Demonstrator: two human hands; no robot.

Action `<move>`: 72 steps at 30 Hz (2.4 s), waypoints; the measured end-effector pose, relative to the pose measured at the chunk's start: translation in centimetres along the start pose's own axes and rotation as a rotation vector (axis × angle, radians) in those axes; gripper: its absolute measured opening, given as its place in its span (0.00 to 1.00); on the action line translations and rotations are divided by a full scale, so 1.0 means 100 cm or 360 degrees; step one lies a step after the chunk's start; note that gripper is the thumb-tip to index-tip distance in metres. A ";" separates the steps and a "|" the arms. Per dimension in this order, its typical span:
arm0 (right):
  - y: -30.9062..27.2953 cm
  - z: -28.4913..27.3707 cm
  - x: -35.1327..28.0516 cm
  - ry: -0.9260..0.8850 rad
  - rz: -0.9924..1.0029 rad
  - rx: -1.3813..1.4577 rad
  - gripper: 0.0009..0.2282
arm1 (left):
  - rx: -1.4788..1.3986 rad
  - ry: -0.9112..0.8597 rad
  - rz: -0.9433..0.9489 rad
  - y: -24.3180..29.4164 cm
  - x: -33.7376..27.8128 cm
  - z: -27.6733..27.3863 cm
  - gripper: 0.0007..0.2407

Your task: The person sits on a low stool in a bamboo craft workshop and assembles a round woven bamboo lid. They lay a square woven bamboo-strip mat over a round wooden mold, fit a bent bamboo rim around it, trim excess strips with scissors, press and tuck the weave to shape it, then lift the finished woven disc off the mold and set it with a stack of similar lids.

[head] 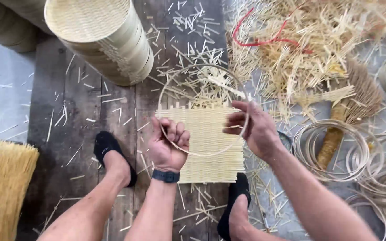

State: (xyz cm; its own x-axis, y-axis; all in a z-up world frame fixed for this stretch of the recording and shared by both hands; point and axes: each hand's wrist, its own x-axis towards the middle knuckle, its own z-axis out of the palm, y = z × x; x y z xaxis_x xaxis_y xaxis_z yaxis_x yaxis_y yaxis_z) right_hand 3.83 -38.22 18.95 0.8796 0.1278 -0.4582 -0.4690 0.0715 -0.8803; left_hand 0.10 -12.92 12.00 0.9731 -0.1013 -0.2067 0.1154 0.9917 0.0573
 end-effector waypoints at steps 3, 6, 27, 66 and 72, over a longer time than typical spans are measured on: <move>0.035 -0.012 -0.002 -0.0009 -0.0110 0.0728 0.19 | 0.0263 0.0171 -0.0147 0.013 -0.010 0.015 0.16; 0.030 -0.015 -0.010 -0.0160 0.0088 0.0690 0.16 | 0.0825 0.0435 -0.0360 0.029 -0.007 0.031 0.15; 0.098 -0.005 0.005 0.0472 0.0113 -0.0494 0.10 | 0.1871 0.0786 -0.0086 0.048 0.016 -0.081 0.09; 0.174 -0.028 0.037 0.0808 0.0131 -0.1263 0.13 | 0.3324 0.0852 0.0246 0.044 0.024 -0.148 0.06; 0.160 -0.030 0.032 0.0704 0.0172 -0.1174 0.11 | 0.3279 0.0797 0.0184 0.051 0.018 -0.155 0.04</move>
State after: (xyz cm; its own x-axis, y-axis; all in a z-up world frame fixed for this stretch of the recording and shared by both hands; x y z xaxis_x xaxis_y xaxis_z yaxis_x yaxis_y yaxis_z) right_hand -0.63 -39.64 3.05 0.8551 -0.3106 -0.4150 -0.5152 -0.5982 -0.6138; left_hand -0.67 -6.76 -3.26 0.9079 0.3095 -0.2828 0.4121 -0.5344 0.7380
